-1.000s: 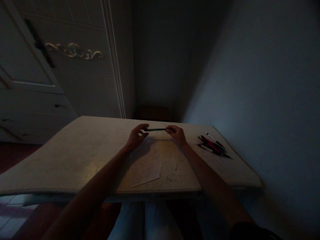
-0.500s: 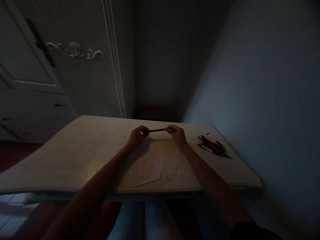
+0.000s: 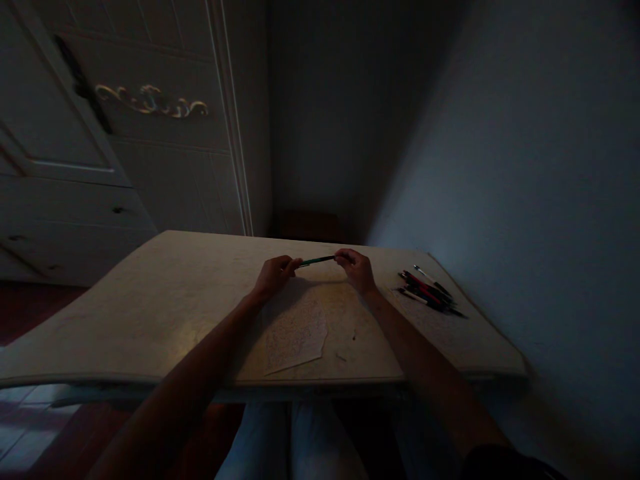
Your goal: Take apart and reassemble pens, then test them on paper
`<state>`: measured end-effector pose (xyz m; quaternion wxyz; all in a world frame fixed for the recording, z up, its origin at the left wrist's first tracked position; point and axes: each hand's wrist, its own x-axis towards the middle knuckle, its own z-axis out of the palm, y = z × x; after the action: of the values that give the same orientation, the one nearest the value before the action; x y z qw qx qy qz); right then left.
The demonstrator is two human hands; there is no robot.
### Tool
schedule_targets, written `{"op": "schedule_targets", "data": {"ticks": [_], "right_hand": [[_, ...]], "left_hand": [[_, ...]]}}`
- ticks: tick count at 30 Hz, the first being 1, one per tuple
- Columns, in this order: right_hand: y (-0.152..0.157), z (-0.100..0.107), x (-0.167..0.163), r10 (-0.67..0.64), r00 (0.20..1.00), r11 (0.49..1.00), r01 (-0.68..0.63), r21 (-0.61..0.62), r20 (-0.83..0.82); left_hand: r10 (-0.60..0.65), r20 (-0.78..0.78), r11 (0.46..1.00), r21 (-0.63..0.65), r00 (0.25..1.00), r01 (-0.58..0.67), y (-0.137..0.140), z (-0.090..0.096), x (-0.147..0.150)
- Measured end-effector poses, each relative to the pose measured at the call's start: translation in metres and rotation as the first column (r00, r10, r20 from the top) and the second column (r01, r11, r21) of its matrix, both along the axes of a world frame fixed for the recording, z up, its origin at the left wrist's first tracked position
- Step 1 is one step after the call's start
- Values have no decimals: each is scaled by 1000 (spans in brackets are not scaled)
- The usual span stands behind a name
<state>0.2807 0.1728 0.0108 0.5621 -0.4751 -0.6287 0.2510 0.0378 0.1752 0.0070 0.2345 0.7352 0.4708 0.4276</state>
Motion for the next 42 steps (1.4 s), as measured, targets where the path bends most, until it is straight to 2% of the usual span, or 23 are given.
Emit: {"op": "schedule_targets", "data": {"ticks": [3,6,10,14,21,24,29,31,34,37,42], "right_hand": [[0,0,1,-7,1000,1000,7,-25,1],[0,1,1,-10,1000,1000,11,-23,11],[-1,4,1,-19,1000,1000,19,-6,-5],[-2,5,0,3,1000,1000,-3,6,-16],[-1,4,0,-13,1000,1000,13,-8,-11],[-1,5,0,-13,1000,1000,13,-7,-12],[0,7,0,-31,999,999,31,16,11],[2,5,-1,-24,1000,1000,24,4,16],[7,1,-3,-28,999,999,28,-15,14],[12,-2,-5,-53,998,998,53,19,22],[16,-2,-7,-20,1000,999,19,46,16]], "left_hand": [[-32,83,994,104,996,23,2,-2,1],[-19,142,983,182,990,-7,0,-1,2],[16,112,994,105,994,-28,-4,2,2],[-55,22,998,-40,998,56,-3,1,3],[-53,141,994,106,989,38,1,0,3],[-17,164,999,48,986,9,-2,1,3],[-88,118,991,-93,989,99,-6,0,6],[-91,125,991,-84,988,102,-4,0,6],[-84,105,996,4,991,84,0,-1,6],[-58,121,997,66,991,50,4,-1,4],[-58,133,998,22,989,56,7,-1,-2]]}}
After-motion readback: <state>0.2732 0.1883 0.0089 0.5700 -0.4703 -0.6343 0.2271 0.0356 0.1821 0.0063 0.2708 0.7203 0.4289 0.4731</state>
